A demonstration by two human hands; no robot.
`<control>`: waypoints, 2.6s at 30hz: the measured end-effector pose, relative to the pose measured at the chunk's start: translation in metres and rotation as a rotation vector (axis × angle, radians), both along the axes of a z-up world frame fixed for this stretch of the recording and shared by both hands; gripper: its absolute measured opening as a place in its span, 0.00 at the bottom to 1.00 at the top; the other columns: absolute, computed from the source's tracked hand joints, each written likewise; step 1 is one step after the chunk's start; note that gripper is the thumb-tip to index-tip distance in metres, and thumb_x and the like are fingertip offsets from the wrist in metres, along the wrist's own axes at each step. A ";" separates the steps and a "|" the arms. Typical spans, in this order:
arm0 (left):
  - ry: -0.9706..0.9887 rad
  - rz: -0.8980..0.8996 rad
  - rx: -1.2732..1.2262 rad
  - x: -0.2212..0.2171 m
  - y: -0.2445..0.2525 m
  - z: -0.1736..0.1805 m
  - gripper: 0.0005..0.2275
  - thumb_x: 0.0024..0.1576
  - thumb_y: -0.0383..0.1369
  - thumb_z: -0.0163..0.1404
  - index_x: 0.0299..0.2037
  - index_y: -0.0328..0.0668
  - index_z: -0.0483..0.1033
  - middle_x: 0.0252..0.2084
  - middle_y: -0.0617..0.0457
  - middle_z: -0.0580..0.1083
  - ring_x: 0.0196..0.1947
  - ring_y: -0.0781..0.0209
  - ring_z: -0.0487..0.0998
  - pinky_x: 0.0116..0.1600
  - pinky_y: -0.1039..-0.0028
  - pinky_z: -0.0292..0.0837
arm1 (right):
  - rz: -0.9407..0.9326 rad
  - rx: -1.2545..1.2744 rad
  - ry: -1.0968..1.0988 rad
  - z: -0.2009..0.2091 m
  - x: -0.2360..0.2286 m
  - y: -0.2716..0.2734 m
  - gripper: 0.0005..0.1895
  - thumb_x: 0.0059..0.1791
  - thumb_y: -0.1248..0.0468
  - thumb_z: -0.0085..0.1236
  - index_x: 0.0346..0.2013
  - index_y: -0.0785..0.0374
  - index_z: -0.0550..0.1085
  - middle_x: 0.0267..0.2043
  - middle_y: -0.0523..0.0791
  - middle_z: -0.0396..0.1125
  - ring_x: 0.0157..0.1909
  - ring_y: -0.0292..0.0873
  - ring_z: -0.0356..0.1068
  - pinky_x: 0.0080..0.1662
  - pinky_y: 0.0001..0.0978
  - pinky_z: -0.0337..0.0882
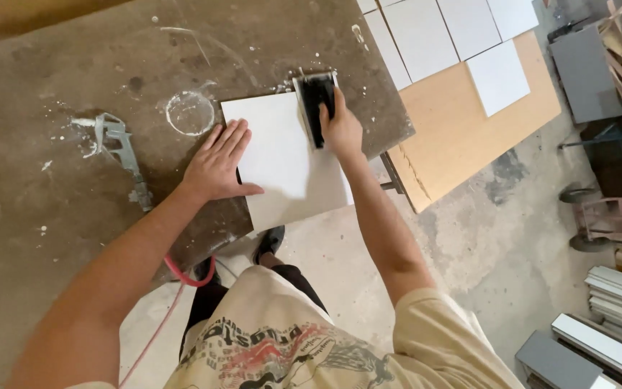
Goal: The person sands the surface of a white square tile using a sanding block and then smooths the edges with a handheld tool. They place the finished tile on a table with other tiles, pick up another tile, and repeat the sanding and smoothing process.
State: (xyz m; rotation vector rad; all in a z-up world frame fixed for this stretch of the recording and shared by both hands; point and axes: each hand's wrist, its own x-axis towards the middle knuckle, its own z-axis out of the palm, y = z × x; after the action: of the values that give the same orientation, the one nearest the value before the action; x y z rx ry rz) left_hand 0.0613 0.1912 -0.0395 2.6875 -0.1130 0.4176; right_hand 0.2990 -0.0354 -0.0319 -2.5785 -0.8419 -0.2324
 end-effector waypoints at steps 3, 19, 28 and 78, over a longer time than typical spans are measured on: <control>0.035 -0.012 0.090 0.001 0.001 0.001 0.57 0.43 0.74 0.47 0.73 0.31 0.59 0.78 0.40 0.55 0.78 0.48 0.51 0.80 0.56 0.38 | 0.039 0.000 -0.010 0.007 -0.020 -0.026 0.23 0.60 0.53 0.46 0.66 0.59 0.62 0.35 0.48 0.76 0.33 0.49 0.78 0.30 0.39 0.76; 0.286 -0.063 0.016 0.001 0.007 0.021 0.58 0.46 0.73 0.44 0.75 0.29 0.50 0.80 0.37 0.44 0.80 0.47 0.40 0.81 0.56 0.27 | -0.201 -0.097 -0.177 0.013 -0.194 -0.107 0.23 0.50 0.51 0.61 0.59 0.52 0.74 0.28 0.47 0.74 0.28 0.50 0.77 0.28 0.38 0.75; 0.229 -0.063 0.049 0.002 0.002 0.022 0.59 0.45 0.77 0.40 0.75 0.28 0.52 0.80 0.37 0.46 0.80 0.47 0.42 0.81 0.57 0.27 | -0.102 -0.010 0.044 0.028 -0.222 -0.067 0.26 0.51 0.50 0.58 0.62 0.52 0.70 0.30 0.46 0.75 0.30 0.50 0.78 0.29 0.39 0.76; 0.301 0.319 -0.174 -0.035 -0.038 -0.014 0.51 0.53 0.69 0.43 0.75 0.30 0.48 0.80 0.38 0.41 0.80 0.45 0.36 0.81 0.57 0.21 | -0.005 -0.120 0.147 0.018 -0.057 0.022 0.24 0.56 0.48 0.50 0.65 0.52 0.65 0.36 0.58 0.75 0.39 0.65 0.77 0.39 0.61 0.74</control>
State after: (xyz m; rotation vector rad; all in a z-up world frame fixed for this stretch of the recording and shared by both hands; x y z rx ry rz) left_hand 0.0264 0.1535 -0.0533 2.5617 0.4235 0.1028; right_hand 0.2418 -0.0129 -0.0142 -2.6697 -0.8181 0.0069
